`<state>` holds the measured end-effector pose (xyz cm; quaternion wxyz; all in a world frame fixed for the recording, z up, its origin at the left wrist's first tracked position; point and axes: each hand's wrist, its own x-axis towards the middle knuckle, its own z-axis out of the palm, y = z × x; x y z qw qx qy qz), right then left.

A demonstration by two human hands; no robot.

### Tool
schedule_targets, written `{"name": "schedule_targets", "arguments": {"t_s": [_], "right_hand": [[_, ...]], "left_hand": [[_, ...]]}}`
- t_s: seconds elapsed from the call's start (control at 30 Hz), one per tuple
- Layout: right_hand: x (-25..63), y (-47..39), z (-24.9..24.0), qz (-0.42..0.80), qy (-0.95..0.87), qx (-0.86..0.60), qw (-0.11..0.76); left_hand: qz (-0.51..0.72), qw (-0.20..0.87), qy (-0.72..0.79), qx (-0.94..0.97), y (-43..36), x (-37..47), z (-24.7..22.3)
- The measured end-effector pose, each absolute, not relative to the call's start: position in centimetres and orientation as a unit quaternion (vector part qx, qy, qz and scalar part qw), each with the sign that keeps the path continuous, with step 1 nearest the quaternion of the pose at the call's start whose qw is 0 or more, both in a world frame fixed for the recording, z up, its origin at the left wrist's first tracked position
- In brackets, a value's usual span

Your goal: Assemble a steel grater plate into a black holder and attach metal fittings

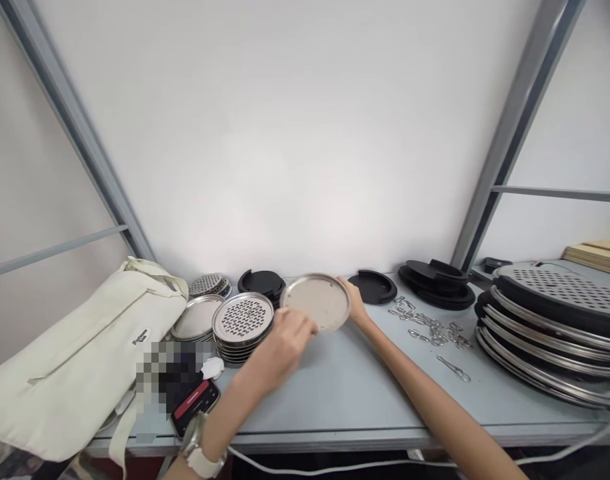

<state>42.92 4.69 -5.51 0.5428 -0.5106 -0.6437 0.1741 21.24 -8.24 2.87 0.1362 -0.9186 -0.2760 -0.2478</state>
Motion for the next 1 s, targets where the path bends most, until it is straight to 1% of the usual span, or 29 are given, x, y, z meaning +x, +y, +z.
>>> {"name": "schedule_targets", "arguments": {"t_s": [0.03,0.13,0.33,0.47,0.57,0.67,0.8,0.83,0.87,0.9,1.0], "right_hand": [[43.8,5.0,-5.4,0.174,-0.622,-0.524,0.556],[46.1,5.8,-5.5,0.177,-0.56,-0.553,0.591],[48.0,6.7,-6.4,0.203,-0.502,-0.569,0.619],[47.5,6.7,-6.5,0.229,-0.495,-0.56,0.623],[47.1,6.4,-6.2,0.25,-0.499,-0.546,0.625],[46.7,6.0,-5.8,0.273,-0.494,-0.53,0.633],[46.2,5.8,-5.2,0.334,-0.452,-0.507,0.653],[46.2,5.8,-5.1,0.354,-0.436,-0.502,0.658],[46.2,5.8,-5.0,0.372,-0.42,-0.496,0.663],[46.3,5.9,-4.9,0.388,-0.404,-0.491,0.667],[46.7,6.0,-4.8,0.426,-0.363,-0.482,0.674]], "left_hand": [[-0.208,0.142,-0.26,-0.932,-8.4,22.5,2.1],[-0.162,0.155,-0.243,-0.944,-8.2,24.9,0.2],[-0.132,0.154,-0.225,-0.953,-8.3,26.1,-1.7],[-0.14,0.1,-0.23,-0.958,-8.9,25.9,-1.9],[-0.166,0.038,-0.218,-0.961,-8.1,24.9,-0.4],[-0.199,0.029,-0.289,-0.936,-5.1,22.3,2.8],[-0.252,0.084,-0.462,-0.846,2.4,15.1,6.9],[-0.247,0.108,-0.536,-0.8,4.3,12.9,7.4],[-0.214,0.119,-0.605,-0.758,6.1,10.7,7.6],[-0.197,0.118,-0.633,-0.739,7.6,8.6,7.5],[-0.165,0.102,-0.675,-0.711,9.9,3.6,5.9]]}}
